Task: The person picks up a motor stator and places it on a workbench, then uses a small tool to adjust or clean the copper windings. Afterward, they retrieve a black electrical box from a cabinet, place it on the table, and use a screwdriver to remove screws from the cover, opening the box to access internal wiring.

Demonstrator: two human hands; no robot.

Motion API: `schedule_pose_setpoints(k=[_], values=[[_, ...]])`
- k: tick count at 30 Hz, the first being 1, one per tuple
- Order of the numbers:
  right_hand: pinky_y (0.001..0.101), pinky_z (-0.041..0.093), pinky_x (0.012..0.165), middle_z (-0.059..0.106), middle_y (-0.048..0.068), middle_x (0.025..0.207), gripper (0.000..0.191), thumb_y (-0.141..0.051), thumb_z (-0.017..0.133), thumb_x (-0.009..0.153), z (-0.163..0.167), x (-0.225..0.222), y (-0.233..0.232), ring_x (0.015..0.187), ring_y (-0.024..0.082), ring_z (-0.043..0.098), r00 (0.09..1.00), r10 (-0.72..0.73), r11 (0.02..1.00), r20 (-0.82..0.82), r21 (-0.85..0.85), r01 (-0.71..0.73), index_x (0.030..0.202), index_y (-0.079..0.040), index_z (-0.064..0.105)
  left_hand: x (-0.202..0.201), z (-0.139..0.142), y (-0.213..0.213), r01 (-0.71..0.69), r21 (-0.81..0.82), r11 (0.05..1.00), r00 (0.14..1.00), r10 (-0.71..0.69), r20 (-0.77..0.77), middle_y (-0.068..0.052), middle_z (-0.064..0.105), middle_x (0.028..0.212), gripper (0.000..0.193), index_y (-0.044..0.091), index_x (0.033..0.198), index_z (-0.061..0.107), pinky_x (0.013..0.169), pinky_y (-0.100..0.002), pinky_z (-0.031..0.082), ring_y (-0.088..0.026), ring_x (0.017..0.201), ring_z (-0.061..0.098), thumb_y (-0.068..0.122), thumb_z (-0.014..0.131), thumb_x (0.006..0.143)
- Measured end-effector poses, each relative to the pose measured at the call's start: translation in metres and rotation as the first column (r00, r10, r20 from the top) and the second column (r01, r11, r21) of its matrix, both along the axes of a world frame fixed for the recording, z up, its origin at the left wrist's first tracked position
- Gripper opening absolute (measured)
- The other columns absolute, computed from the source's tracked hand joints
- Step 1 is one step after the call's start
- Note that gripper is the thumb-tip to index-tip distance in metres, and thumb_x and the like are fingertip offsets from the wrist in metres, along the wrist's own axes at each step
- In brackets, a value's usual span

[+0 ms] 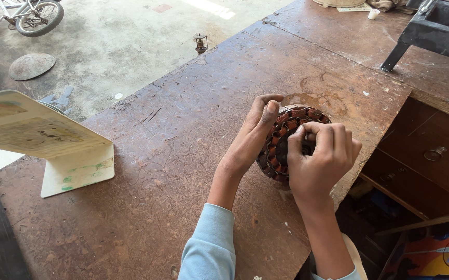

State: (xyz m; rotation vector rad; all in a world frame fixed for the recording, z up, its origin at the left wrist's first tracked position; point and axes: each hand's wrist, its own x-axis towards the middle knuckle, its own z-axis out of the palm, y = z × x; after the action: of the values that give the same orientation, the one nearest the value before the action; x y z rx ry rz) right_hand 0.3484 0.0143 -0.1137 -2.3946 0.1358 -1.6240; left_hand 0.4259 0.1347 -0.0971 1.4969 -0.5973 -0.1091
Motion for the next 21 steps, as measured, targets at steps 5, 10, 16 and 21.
schedule_pose_setpoints(k=[5, 10, 16, 21], values=[[0.0389, 0.038, 0.091, 0.058, -0.001, 0.086, 0.010, -0.015, 0.076, 0.097, 0.0011, -0.0002, -0.0001, 0.086, 0.018, 0.056, 1.000, -0.003, 1.000, -0.008, 0.006, 0.003, 0.095, -0.010, 0.067, 0.0012, -0.0010, 0.0004, 0.001, -0.004, 1.000, 1.000, -0.001, 0.022, -0.020, 0.060, 0.139, 0.077, 0.010, 0.139, 0.054, 0.113, -0.044, 0.043, -0.030, 0.137, 0.055, 0.072, 0.034, 0.098], [0.0384, 0.038, 0.092, 0.059, 0.000, 0.087, 0.009, -0.013, 0.076, 0.094, 0.0024, -0.0008, 0.0022, 0.087, 0.019, 0.056, 1.000, 0.006, 0.999, -0.006, -0.033, -0.006, 0.094, -0.011, 0.067, 0.0020, -0.0010, 0.0012, 0.003, 0.003, 1.000, 0.999, -0.003, 0.034, -0.019, 0.061, 0.140, 0.076, 0.010, 0.139, 0.054, 0.114, -0.045, 0.043, -0.030, 0.137, 0.055, 0.071, 0.035, 0.099], [0.0382, 0.040, 0.090, 0.059, 0.001, 0.087, 0.009, -0.012, 0.072, 0.097, -0.0006, -0.0046, 0.0008, 0.082, 0.016, 0.055, 0.988, 0.150, 0.975, 0.041, 0.158, -0.155, 0.094, -0.008, 0.064, -0.0024, 0.0033, 0.0008, 0.050, -0.021, 0.999, 0.999, -0.050, -0.010, -0.017, 0.060, 0.137, 0.066, 0.014, 0.142, 0.053, 0.105, -0.043, 0.053, -0.028, 0.128, 0.062, 0.057, 0.056, 0.093], [0.0314, 0.048, 0.080, 0.059, 0.005, 0.094, 0.013, -0.011, 0.068, 0.104, -0.0042, -0.0030, 0.0002, 0.084, 0.016, 0.057, 0.956, 0.263, 0.911, 0.133, 0.291, -0.291, 0.096, -0.003, 0.060, -0.0030, 0.0075, -0.0010, 0.071, -0.092, 0.993, 0.959, -0.042, 0.280, -0.008, 0.065, 0.138, 0.042, 0.013, 0.129, 0.066, 0.111, -0.039, 0.055, -0.022, 0.132, 0.064, 0.025, 0.078, 0.091]])
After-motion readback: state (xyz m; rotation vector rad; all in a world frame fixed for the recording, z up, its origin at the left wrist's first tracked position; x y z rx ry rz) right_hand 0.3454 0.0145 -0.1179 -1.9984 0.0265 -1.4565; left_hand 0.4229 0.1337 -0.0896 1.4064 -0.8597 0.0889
